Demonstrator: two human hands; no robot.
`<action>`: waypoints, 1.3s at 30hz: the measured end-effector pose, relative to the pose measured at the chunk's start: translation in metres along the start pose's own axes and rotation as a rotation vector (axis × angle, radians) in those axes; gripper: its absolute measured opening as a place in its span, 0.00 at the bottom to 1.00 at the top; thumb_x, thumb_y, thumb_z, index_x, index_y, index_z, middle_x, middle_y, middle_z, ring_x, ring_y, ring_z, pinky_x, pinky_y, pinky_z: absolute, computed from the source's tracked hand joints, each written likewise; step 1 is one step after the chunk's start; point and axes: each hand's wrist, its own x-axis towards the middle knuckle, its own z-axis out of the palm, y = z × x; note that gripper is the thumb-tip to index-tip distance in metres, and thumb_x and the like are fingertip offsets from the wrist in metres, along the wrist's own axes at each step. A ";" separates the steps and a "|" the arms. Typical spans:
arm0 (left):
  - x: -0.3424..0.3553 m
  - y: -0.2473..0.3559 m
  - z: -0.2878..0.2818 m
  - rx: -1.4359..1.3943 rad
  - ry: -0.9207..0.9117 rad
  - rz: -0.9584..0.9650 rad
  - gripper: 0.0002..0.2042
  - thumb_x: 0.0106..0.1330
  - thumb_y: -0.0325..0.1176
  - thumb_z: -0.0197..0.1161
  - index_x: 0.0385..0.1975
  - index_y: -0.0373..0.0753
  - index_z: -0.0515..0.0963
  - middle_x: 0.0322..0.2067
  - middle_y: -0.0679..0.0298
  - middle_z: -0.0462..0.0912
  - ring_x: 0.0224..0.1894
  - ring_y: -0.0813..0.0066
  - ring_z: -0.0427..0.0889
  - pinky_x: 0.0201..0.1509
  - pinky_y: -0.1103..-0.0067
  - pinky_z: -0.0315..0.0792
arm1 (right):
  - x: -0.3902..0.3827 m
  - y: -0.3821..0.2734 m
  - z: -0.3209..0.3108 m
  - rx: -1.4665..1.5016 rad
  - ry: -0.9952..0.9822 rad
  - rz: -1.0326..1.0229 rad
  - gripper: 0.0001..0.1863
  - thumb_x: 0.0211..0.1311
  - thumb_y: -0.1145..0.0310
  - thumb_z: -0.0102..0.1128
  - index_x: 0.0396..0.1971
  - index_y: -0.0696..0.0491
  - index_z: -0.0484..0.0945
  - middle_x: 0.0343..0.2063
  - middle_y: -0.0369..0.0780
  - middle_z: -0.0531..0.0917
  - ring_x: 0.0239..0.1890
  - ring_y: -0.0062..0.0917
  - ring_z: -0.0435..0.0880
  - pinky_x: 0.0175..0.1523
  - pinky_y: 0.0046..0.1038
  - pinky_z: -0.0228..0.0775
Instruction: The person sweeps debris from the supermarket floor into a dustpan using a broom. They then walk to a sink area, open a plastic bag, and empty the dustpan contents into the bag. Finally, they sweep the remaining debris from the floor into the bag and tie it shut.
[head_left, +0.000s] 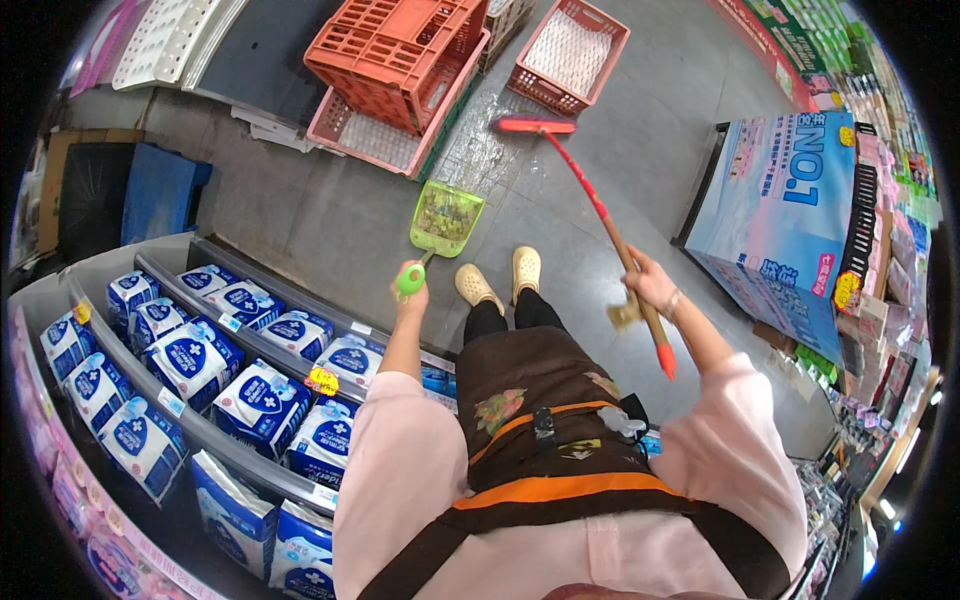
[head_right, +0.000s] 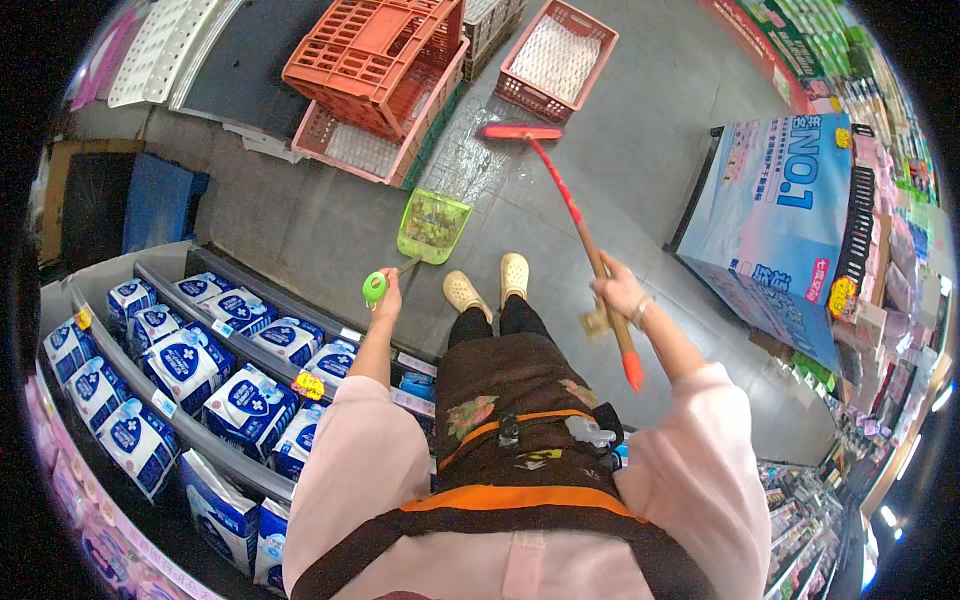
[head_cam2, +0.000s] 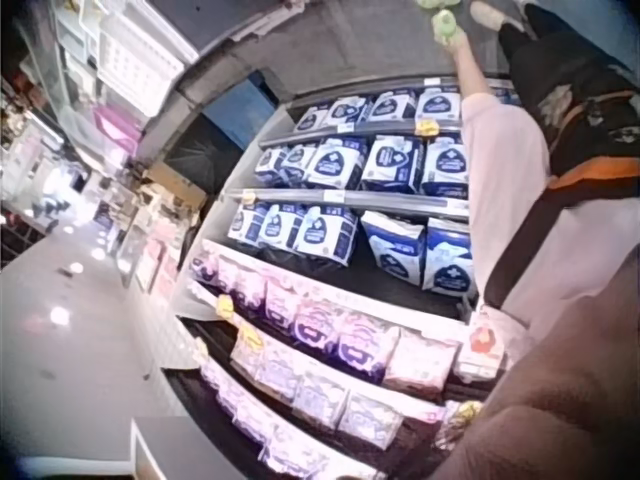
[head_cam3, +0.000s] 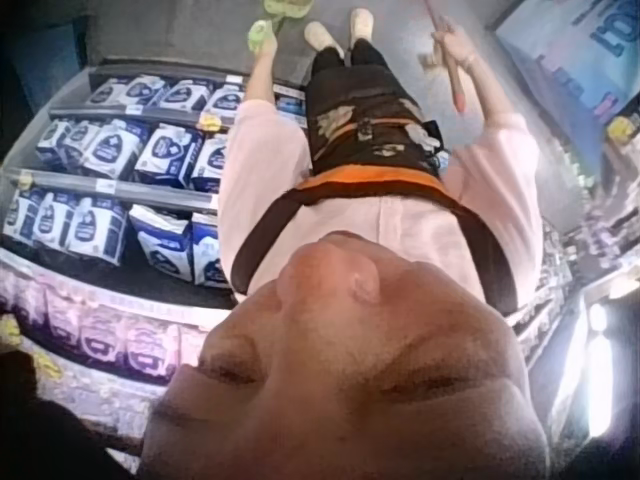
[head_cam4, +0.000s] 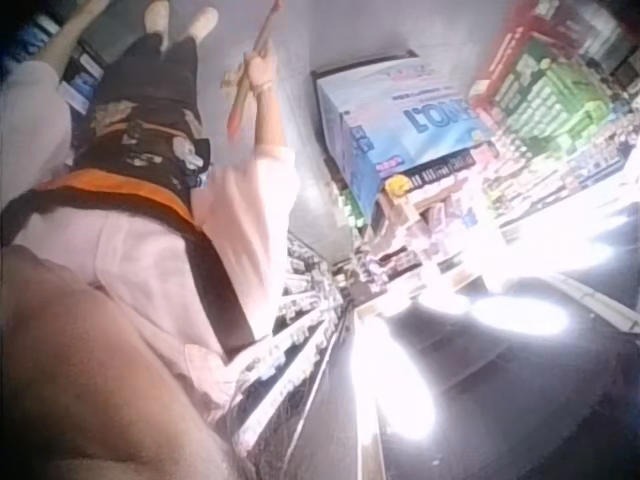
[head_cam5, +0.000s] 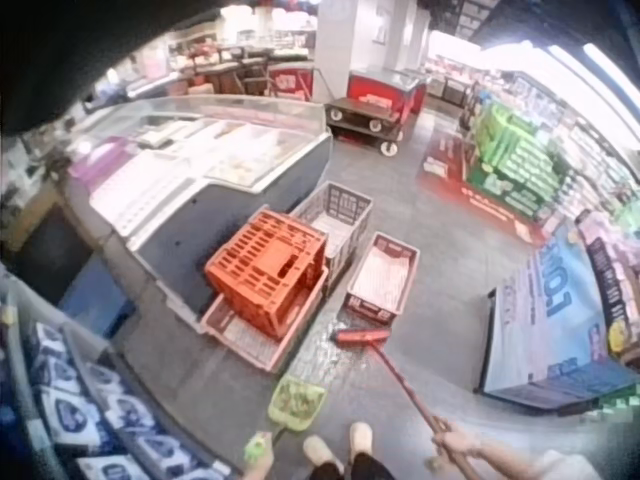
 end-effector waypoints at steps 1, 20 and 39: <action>-0.003 0.013 -0.005 0.026 -0.012 0.007 0.13 0.68 0.42 0.49 0.38 0.38 0.71 0.33 0.59 0.77 0.39 0.66 0.76 0.45 0.73 0.68 | 0.024 0.003 0.003 0.094 0.051 -0.009 0.31 0.47 0.73 0.52 0.56 0.61 0.63 0.21 0.38 0.74 0.25 0.24 0.77 0.33 0.26 0.70; 0.015 -0.019 -0.008 -0.106 0.021 0.208 0.09 0.62 0.39 0.55 0.33 0.40 0.76 0.32 0.50 0.79 0.37 0.49 0.78 0.40 0.66 0.71 | 0.091 0.039 0.126 -0.608 -0.038 0.345 0.22 0.59 0.61 0.44 0.48 0.60 0.67 0.43 0.58 0.76 0.50 0.49 0.74 0.55 0.41 0.66; 0.023 -0.010 -0.006 -0.132 0.000 0.258 0.09 0.62 0.39 0.56 0.32 0.41 0.75 0.28 0.52 0.79 0.34 0.50 0.79 0.38 0.68 0.72 | 0.232 0.078 0.101 -0.545 -0.159 0.033 0.22 0.58 0.57 0.46 0.35 0.63 0.77 0.33 0.51 0.82 0.41 0.40 0.82 0.42 0.39 0.73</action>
